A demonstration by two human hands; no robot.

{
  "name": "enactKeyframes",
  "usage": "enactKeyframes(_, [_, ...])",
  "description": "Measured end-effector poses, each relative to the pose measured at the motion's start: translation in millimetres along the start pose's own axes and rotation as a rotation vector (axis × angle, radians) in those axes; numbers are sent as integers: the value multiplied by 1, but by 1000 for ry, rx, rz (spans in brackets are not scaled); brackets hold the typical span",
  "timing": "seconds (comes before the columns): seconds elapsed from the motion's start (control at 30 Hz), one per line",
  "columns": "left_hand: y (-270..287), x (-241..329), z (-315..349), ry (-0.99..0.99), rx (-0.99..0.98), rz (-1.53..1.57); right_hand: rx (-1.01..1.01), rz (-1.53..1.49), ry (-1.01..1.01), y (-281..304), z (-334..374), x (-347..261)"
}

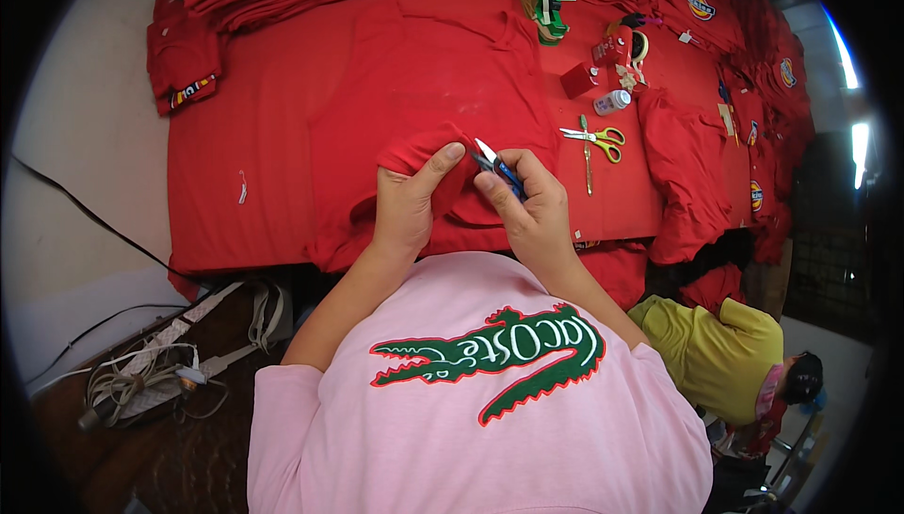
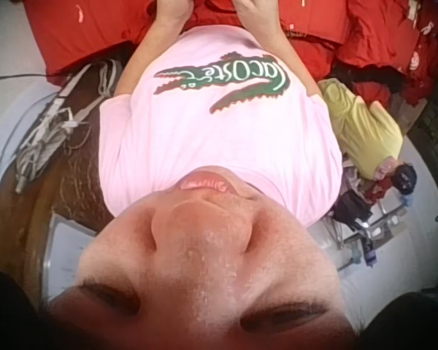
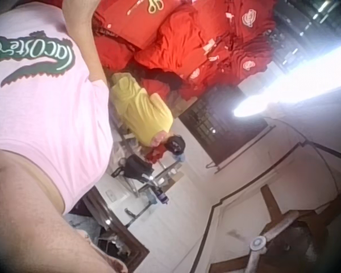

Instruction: The person removes loose threads from red shirts using a blade and a brush. They then write in a notebook with a pencil.

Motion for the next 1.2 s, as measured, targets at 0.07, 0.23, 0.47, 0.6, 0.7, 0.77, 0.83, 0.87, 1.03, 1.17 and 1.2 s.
enactKeyframes(0.07, [-2, 0, -1, 13, 17, 6, 6, 8, 17, -2, 0, 1])
enactKeyframes(0.23, [-8, 2, 0, -5, 26, -25, 52, 19, 45, -1, -2, 2])
enactKeyframes(0.47, [-8, 3, 2, -18, -1, -36, 66, 17, 41, -7, -3, 1])
enactKeyframes(0.6, [-1, 0, 2, -29, -24, -41, 49, -13, 32, -10, -5, -2])
enactKeyframes(0.7, [4, -2, 3, -20, -46, -50, 34, -71, 15, -11, -6, 2])
enactKeyframes(0.77, [4, -2, 3, -20, -52, -60, 37, -89, 43, -11, -6, 11])
enactKeyframes(0.83, [4, -2, 3, -30, -56, -67, 35, -98, 39, -11, -5, 13])
enactKeyframes(0.87, [4, -2, 3, -27, -49, -65, 33, -102, 39, -11, -6, 13])
enactKeyframes(1.03, [2, 2, 1, -31, -22, -56, 44, -116, -6, -6, -3, 9])
enactKeyframes(1.17, [0, 1, 0, -38, -27, -50, 18, -141, -17, -6, -4, 6])
enactKeyframes(1.2, [0, -1, 0, -40, -39, -48, 22, -142, -9, -7, -4, 5])
Point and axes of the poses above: each hand's wrist, its own z-axis away from the middle knuckle, its own y-axis out of the back of the hand, x = y × z, the point moved 5 cm from there along -z, towards the middle knuckle, and after that the axes turned 1 degree about -y, right-handed, at the moved point
